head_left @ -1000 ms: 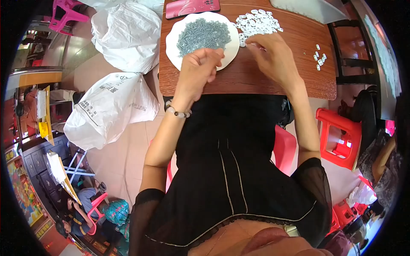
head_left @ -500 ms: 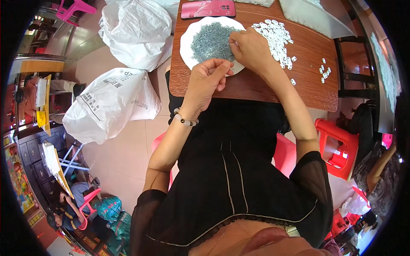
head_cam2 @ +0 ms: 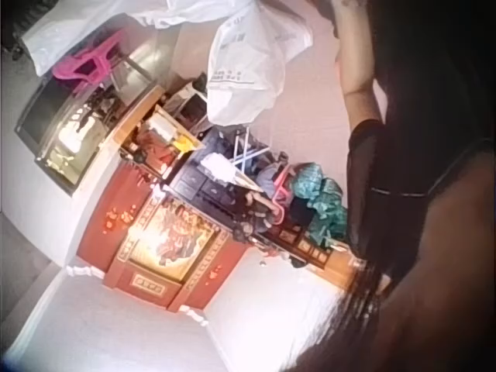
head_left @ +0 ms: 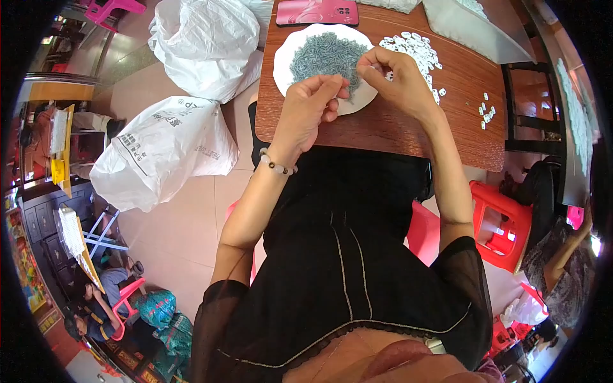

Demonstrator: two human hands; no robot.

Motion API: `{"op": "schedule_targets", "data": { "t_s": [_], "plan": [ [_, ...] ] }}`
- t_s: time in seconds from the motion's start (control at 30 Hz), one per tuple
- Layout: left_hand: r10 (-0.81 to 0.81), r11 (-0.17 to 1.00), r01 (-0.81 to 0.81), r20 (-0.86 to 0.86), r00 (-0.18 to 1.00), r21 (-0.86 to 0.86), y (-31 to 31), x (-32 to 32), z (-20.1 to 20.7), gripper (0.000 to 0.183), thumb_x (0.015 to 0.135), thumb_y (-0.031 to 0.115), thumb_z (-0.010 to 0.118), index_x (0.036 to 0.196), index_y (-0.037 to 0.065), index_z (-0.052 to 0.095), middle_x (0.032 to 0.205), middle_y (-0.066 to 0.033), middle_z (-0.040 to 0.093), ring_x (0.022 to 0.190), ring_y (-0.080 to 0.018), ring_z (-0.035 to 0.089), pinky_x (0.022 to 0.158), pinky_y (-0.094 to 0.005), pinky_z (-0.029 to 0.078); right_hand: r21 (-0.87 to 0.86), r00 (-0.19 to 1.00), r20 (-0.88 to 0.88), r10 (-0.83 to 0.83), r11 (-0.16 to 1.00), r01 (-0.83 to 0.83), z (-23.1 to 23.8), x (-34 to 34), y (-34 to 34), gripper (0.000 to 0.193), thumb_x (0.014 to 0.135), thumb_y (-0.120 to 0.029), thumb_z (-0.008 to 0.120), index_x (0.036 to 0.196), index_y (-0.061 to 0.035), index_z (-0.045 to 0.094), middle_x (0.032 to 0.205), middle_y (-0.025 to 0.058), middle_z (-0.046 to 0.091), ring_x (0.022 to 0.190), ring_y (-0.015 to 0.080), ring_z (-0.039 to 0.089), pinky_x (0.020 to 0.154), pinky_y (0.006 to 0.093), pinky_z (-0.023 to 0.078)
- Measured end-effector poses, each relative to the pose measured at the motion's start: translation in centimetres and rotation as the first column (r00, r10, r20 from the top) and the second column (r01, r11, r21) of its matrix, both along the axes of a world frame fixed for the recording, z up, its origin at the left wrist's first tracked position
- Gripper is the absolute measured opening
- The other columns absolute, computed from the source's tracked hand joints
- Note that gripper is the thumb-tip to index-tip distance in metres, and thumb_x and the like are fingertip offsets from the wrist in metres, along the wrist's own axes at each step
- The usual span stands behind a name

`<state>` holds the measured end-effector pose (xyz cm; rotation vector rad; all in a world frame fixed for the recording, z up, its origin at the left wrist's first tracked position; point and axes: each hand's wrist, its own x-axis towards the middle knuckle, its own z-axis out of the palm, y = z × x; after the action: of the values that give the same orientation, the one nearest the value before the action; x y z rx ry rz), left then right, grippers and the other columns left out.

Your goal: The recorder is manually assembling small plastic parts by inserting small beads into white components at a work table.

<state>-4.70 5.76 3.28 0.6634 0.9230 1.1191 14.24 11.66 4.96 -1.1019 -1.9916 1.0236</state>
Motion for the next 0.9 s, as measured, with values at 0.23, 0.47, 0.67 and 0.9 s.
{"op": "schedule_targets", "data": {
  "t_s": [0.23,0.47,0.67,0.9],
  "plan": [
    [-0.068,0.995,0.07,-0.022,0.997,0.068,0.8,1.1,0.9,0.025,0.092,0.023,0.066,0.092,-0.001,0.067,0.075,-0.002,0.061,0.057,-0.0028,0.047,0.049,-0.0169,0.037,0.06,0.997,-0.057,0.044,0.997,-0.04,0.9,0.9,-1.5,0.013,0.088,-0.013,0.063,0.087,-0.0001,0.063,0.069,-0.0009,0.055,0.064,0.0071,0.045,0.056,0.0243,0.038],
    [-0.122,0.989,0.126,-0.054,0.991,0.079,0.5,1.4,0.4,0.021,0.091,0.021,0.066,0.091,0.0,0.066,0.076,-0.0026,0.063,0.059,-0.0029,0.047,0.049,-0.0172,0.037,0.114,0.998,-0.07,0.007,0.993,0.001,1.2,1.6,-2.7,0.012,0.087,-0.012,0.064,0.089,-0.0003,0.064,0.074,0.0027,0.057,0.066,0.0098,0.048,0.059,0.0249,0.04],
    [-0.137,0.989,0.138,-0.019,0.99,0.053,0.3,2.3,0.5,0.02,0.09,0.017,0.067,0.091,-0.002,0.065,0.074,-0.0036,0.063,0.056,-0.0032,0.048,0.048,-0.0171,0.037,0.079,0.998,-0.064,-0.004,0.997,0.009,0.6,2.3,-3.5,0.012,0.087,-0.012,0.065,0.089,-0.0006,0.064,0.075,0.0017,0.059,0.066,0.0095,0.048,0.059,0.0247,0.041],
    [-0.105,0.994,0.107,-0.067,0.992,0.035,-0.5,4.4,0.0,0.018,0.089,0.015,0.066,0.092,-0.004,0.065,0.075,-0.0042,0.063,0.055,-0.0038,0.048,0.048,-0.0171,0.039,-0.302,0.943,-0.224,-0.248,0.937,0.175,-0.8,4.4,-5.4,0.017,0.09,-0.008,0.063,0.105,-0.0019,0.069,0.083,0.0015,0.068,0.073,0.0051,0.057,0.066,0.02,0.044]
  ]
}}
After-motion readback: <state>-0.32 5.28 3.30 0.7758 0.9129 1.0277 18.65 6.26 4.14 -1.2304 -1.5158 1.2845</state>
